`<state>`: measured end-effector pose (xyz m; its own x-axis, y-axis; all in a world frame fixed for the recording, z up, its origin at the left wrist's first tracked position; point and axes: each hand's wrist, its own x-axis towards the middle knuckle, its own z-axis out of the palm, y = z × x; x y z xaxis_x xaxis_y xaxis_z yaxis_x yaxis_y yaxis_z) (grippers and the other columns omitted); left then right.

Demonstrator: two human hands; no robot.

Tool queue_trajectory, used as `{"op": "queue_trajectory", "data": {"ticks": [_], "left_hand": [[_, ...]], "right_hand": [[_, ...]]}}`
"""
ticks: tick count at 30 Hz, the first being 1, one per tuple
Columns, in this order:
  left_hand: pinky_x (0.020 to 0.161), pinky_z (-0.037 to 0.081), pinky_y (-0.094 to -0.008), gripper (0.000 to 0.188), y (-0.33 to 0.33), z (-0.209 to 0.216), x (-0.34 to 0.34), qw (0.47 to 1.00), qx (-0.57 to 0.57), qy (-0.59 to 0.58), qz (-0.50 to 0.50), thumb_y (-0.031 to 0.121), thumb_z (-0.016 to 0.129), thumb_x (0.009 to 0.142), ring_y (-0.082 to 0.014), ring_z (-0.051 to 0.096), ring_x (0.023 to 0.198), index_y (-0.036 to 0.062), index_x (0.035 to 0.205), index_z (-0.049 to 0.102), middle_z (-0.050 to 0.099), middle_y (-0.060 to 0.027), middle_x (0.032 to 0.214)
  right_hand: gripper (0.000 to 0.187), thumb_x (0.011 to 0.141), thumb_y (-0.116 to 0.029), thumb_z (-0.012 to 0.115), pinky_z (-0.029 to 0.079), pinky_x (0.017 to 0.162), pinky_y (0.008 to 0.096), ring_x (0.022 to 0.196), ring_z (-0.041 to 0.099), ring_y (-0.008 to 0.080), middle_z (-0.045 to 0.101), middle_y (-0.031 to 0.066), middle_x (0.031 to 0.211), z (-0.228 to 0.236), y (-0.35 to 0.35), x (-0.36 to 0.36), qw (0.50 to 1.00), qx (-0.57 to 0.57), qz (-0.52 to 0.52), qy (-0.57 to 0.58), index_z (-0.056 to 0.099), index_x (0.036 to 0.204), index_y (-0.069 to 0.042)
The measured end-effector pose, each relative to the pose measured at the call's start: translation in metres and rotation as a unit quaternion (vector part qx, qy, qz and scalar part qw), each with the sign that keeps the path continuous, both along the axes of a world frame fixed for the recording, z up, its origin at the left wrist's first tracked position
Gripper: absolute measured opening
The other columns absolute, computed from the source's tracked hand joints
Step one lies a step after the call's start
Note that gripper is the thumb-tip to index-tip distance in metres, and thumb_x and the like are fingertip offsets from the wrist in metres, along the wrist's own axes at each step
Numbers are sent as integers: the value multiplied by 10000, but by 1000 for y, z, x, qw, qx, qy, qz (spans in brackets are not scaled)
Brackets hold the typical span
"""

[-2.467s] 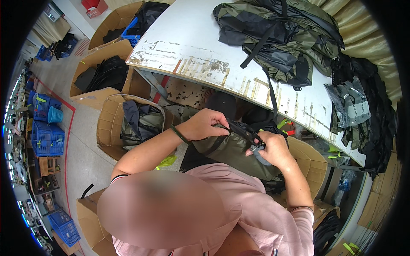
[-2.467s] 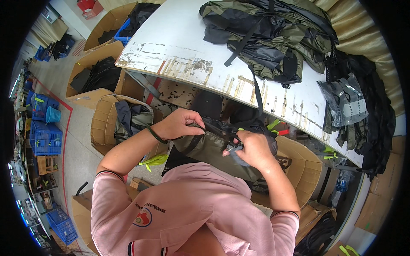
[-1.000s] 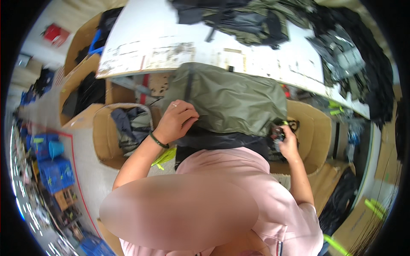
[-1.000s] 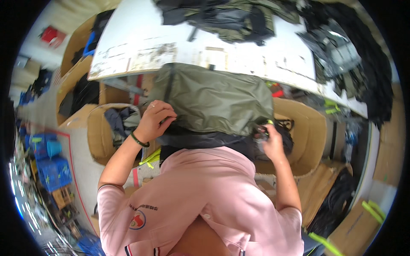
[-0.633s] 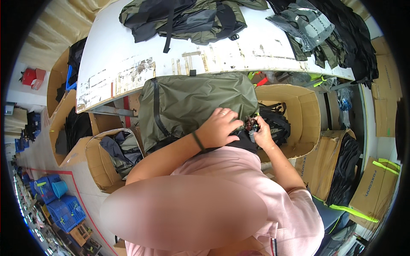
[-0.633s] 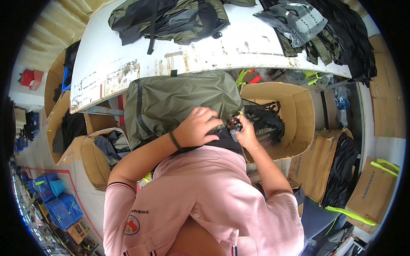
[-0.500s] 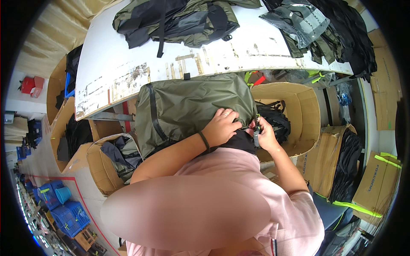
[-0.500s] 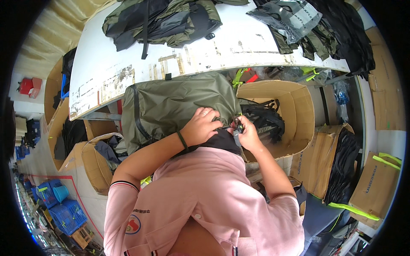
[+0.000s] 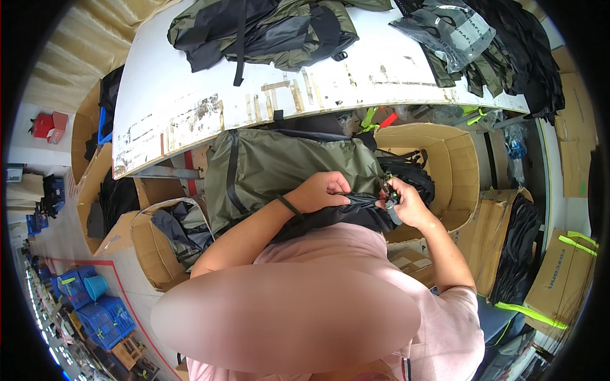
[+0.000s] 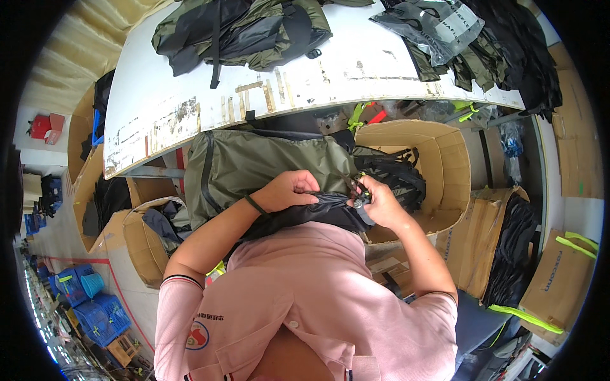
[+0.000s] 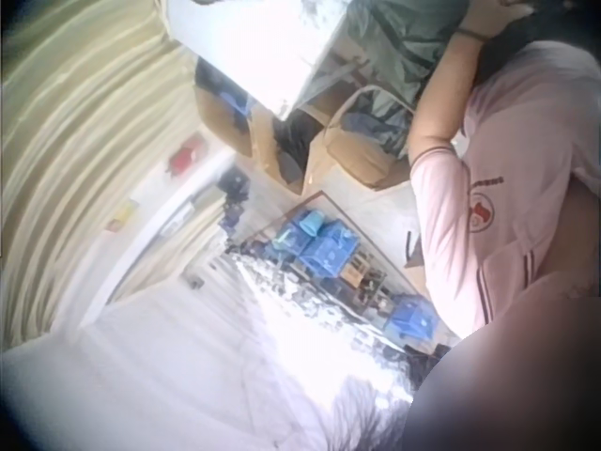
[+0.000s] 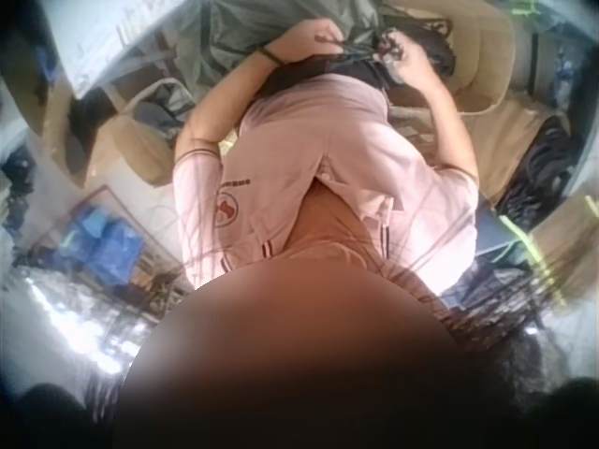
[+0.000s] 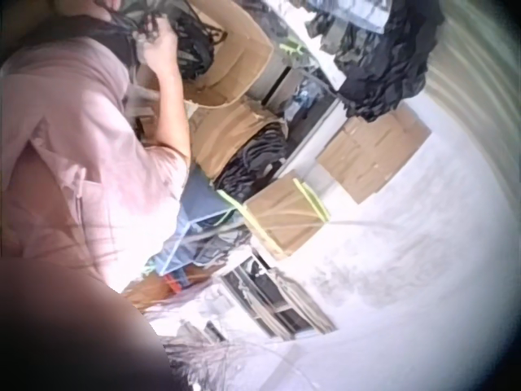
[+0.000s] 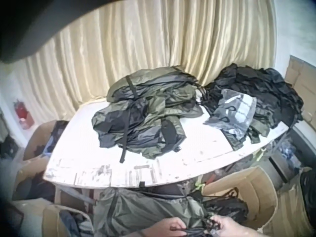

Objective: Trim excess fabric or thread from outdoor gear bags using scissors.

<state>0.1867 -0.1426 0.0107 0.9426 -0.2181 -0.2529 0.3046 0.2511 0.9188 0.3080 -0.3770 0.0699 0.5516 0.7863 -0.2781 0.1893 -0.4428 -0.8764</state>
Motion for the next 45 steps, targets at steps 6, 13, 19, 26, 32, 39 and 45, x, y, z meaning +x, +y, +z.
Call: {"op": "queue_trajectory", "data": {"ticks": [6, 13, 19, 26, 32, 39, 45], "left_hand": [[737, 474, -211, 209, 0, -5, -2, 1000, 4, 1, 3, 30, 714, 818, -59, 590, 809, 1, 997, 610, 644, -10, 888], [774, 479, -219, 224, -1, -2, -3, 1000, 5, 23, 16, 39, 730, 806, -68, 598, 841, 3, 1000, 626, 656, -25, 935], [781, 477, -227, 222, -2, -2, -4, 1000, 10, 24, 15, 37, 730, 804, -75, 600, 852, 3, 996, 627, 658, -25, 930], [772, 480, -232, 205, -3, -1, -3, 999, -15, 25, 13, 24, 719, 809, -80, 604, 854, 2, 991, 628, 661, -32, 935], [775, 484, -234, 204, -4, -4, -4, 1000, -14, 20, 13, 16, 713, 810, -84, 608, 849, -2, 995, 628, 663, -34, 930], [717, 479, -211, 222, -5, -6, -5, 999, -27, 23, 19, 47, 731, 792, -70, 602, 788, -17, 980, 632, 666, -32, 879], [735, 486, -219, 200, -3, -2, -4, 1000, -18, 22, 8, 24, 714, 805, -77, 609, 805, -14, 985, 634, 671, -40, 904]], "right_hand": [[552, 556, -335, 875, 477, 712, 392, 784, 581, 334, 566, 143, 788, 43, -1, 12, 958, -127, 100, -239, 561, 869, -5], [520, 602, -391, 803, 485, 755, 418, 853, 570, 337, 571, 157, 816, 48, -6, 14, 888, -144, 187, -394, 557, 830, 7], [448, 591, -257, 764, 483, 728, 431, 858, 578, 351, 583, 167, 826, 39, -7, 15, 882, -135, 207, -401, 567, 885, 18], [498, 601, -354, 788, 484, 714, 436, 827, 585, 354, 582, 160, 790, 38, -6, 16, 883, -131, 207, -401, 569, 861, 10], [443, 584, -322, 796, 485, 707, 421, 807, 596, 334, 593, 141, 765, 46, -1, 12, 887, -139, 204, -390, 559, 793, -12], [410, 585, -337, 815, 494, 674, 408, 762, 619, 308, 618, 117, 707, 43, -5, 13, 878, -161, 215, -395, 573, 731, -39], [535, 622, -524, 792, 493, 624, 415, 679, 622, 320, 597, 122, 641, 40, -7, 11, 892, -155, 188, -381, 567, 679, -41]]}}
